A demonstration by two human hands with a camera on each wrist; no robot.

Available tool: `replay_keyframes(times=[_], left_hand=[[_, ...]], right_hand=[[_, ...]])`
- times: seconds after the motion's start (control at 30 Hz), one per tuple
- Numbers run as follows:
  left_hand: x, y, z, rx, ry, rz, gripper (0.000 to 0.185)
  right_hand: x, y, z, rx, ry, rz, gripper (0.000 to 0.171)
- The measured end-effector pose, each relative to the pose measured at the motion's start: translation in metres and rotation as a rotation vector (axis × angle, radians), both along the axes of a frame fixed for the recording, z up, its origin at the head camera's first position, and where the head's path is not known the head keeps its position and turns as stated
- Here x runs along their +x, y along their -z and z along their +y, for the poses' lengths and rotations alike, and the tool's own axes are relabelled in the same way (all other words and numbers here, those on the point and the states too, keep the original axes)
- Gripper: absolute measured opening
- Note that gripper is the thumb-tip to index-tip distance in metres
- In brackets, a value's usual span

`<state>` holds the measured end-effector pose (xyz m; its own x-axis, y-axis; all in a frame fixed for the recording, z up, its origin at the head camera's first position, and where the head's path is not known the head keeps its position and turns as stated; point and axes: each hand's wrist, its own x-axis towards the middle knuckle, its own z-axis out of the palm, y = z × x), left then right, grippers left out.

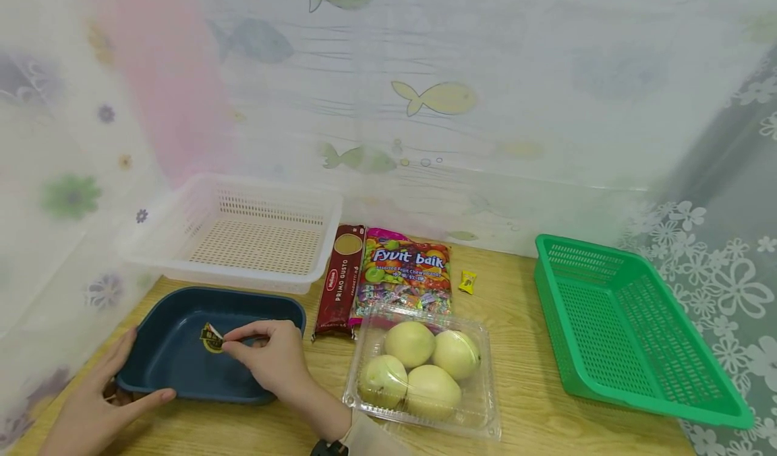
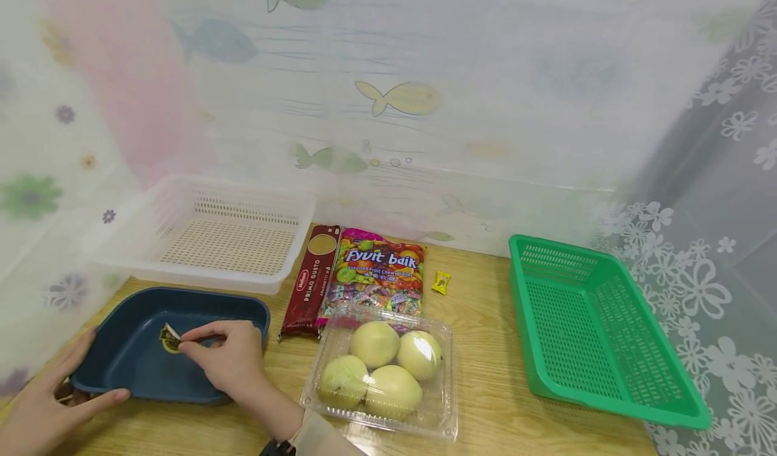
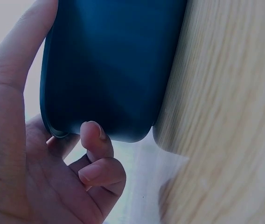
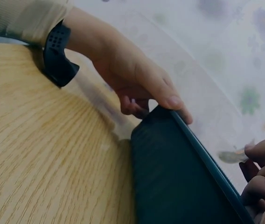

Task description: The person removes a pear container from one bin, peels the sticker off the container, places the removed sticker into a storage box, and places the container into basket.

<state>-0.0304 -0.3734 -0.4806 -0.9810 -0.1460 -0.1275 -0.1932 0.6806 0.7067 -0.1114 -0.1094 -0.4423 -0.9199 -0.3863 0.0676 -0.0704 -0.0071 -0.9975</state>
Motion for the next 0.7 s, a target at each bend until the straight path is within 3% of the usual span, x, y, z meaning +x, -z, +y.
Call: replay_keyframes(times=[0.7], left_hand=[[0.003, 0.0021, -0.002, 0.016, 0.004, 0.042, 0.116]], right_hand=[[0.002, -0.0024, 0.0027, -0.04, -0.044, 0.01, 0.02]])
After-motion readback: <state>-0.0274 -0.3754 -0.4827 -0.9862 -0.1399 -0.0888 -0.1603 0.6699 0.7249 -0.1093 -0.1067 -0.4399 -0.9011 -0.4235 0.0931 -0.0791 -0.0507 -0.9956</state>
